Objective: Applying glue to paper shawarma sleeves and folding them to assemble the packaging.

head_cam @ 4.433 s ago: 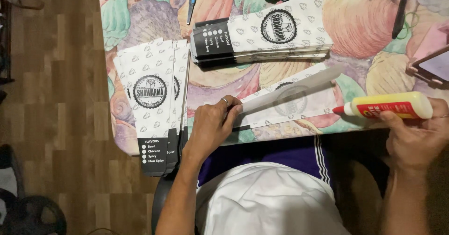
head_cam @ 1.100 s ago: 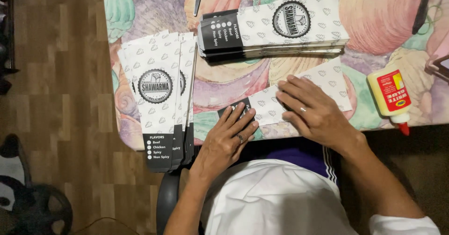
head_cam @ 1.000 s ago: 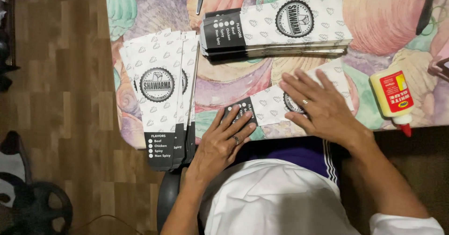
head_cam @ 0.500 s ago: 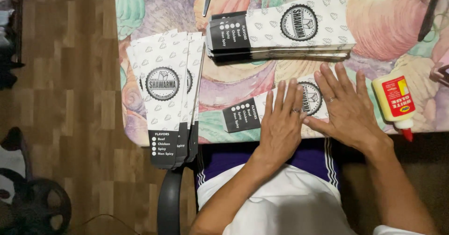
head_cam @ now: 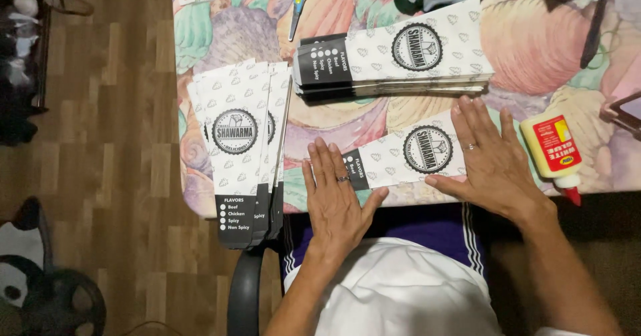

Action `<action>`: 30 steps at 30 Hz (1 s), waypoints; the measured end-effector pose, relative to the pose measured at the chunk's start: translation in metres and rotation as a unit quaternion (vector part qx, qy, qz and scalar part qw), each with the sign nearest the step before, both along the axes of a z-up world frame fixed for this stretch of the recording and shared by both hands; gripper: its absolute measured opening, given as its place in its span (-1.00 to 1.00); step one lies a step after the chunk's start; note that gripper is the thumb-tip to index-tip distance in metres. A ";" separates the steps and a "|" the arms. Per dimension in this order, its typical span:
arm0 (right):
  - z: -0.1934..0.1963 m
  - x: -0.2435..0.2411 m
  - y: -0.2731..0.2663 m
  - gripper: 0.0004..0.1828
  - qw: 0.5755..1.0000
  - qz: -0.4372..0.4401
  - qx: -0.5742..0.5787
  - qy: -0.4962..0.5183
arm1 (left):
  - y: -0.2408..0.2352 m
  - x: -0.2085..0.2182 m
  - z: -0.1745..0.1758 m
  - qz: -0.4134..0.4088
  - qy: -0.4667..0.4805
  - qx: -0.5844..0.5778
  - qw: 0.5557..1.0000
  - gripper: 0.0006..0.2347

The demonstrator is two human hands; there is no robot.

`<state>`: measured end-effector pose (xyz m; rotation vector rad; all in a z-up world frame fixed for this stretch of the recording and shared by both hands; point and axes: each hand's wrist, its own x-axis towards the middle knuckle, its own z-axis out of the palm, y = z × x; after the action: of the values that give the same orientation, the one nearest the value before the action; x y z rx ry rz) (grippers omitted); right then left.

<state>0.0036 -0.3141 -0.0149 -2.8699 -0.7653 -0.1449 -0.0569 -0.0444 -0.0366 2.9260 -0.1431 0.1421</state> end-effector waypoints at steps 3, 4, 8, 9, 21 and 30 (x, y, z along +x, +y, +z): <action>0.014 0.002 0.006 0.44 0.997 -0.038 -0.017 0.059 | -0.003 0.003 0.008 -0.011 0.006 0.093 0.996 0.16; 0.019 0.006 0.007 0.44 0.998 -0.038 -0.017 0.055 | -0.004 0.002 0.010 -0.010 0.002 0.094 0.996 0.16; 0.037 0.032 0.014 -0.57 0.977 -0.002 0.070 -0.203 | -0.006 0.003 0.014 -0.162 -0.024 0.031 0.986 -0.11; 0.041 0.039 0.017 -0.82 0.964 0.017 0.120 -0.238 | -0.007 0.003 0.014 -0.233 -0.062 -0.003 0.970 -0.17; 0.012 0.097 0.020 -0.62 0.974 0.098 0.076 -0.188 | 0.068 -0.026 0.065 -0.137 0.030 -0.363 0.921 -0.54; 0.032 -0.004 0.009 -0.71 0.962 0.169 0.155 -0.150 | 0.162 -0.007 0.047 0.353 -0.122 -0.188 0.908 -0.66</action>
<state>-0.0007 -0.3055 0.0168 -2.4081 -1.1595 -0.6061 -0.0640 0.1180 0.0107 2.4203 0.8208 0.5707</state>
